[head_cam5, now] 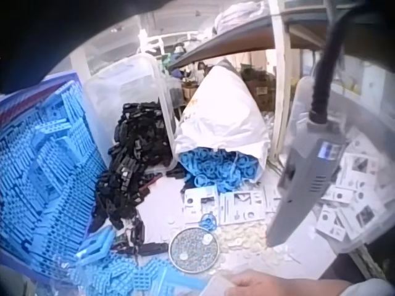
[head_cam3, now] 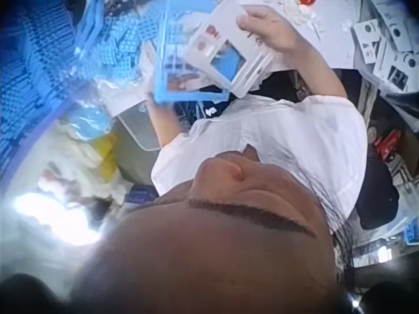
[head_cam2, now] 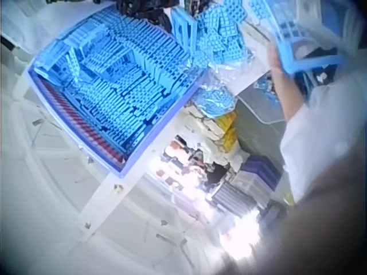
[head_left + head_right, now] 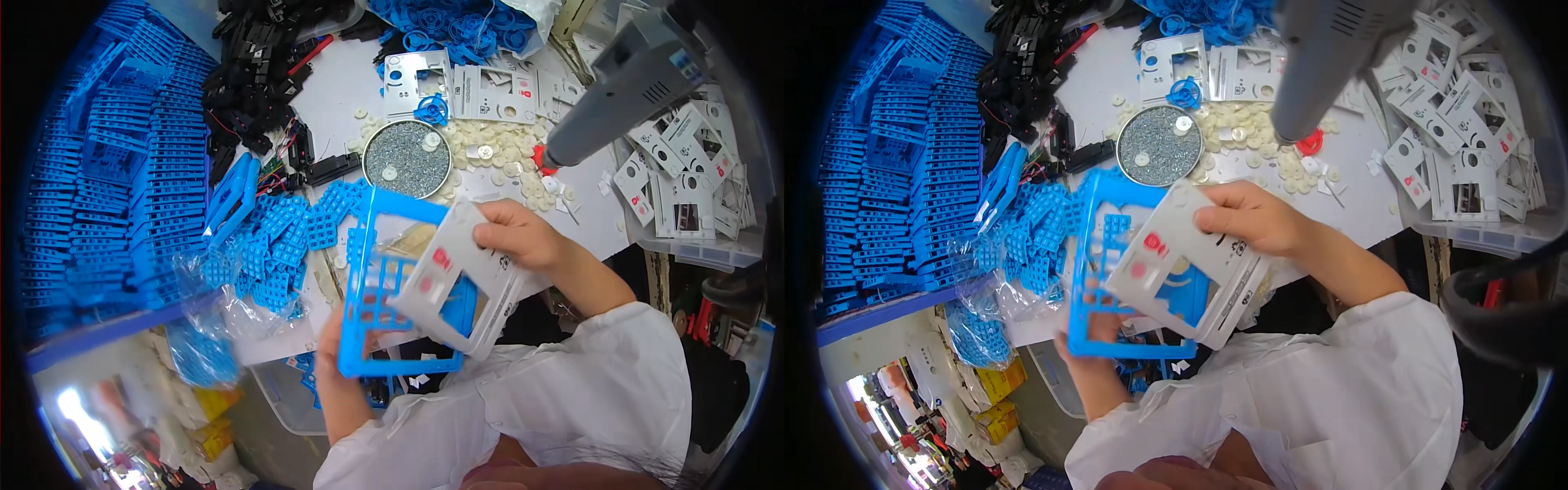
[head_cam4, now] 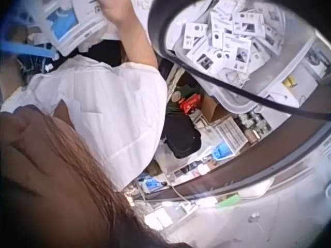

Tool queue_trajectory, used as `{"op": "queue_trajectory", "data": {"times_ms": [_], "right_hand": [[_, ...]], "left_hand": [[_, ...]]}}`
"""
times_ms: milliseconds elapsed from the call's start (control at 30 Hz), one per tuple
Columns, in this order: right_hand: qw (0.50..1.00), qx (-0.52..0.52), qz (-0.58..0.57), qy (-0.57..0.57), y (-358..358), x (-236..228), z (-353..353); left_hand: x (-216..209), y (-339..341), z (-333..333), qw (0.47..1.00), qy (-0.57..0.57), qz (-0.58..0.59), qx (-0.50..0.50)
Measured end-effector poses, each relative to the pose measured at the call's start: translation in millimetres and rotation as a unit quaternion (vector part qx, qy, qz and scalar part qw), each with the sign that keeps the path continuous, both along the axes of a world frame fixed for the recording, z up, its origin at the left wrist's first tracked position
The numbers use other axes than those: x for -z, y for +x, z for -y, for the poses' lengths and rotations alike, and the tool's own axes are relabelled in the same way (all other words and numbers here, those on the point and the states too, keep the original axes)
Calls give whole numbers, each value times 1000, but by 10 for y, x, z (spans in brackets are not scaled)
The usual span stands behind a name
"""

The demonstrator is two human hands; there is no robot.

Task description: Assembling components into blue plastic frames and packaging the finished items into bags.

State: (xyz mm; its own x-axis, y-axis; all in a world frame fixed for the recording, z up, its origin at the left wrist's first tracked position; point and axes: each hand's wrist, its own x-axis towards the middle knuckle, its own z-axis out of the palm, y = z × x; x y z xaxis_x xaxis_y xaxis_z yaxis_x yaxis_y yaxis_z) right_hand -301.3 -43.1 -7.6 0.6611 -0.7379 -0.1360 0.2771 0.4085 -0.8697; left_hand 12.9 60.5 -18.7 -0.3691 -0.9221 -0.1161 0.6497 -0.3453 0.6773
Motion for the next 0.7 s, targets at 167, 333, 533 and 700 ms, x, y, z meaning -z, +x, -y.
{"op": "queue_trajectory", "data": {"times_ms": [167, 333, 533, 700], "right_hand": [[979, -50, -100, -173, 317, -104, 47], [996, 48, -68, 19, 269, -135, 41], [947, 138, -174, -233, 512, 144, -163], [952, 156, -138, -224, 522, 89, -277]], "left_hand": [[-292, 75, 316, 953, 118, 277, 21], [-257, -287, 131, 945, 42, 282, -161], [126, -707, -27, 962, 79, 24, -262], [90, -729, -60, 952, 48, 144, -265]]}}
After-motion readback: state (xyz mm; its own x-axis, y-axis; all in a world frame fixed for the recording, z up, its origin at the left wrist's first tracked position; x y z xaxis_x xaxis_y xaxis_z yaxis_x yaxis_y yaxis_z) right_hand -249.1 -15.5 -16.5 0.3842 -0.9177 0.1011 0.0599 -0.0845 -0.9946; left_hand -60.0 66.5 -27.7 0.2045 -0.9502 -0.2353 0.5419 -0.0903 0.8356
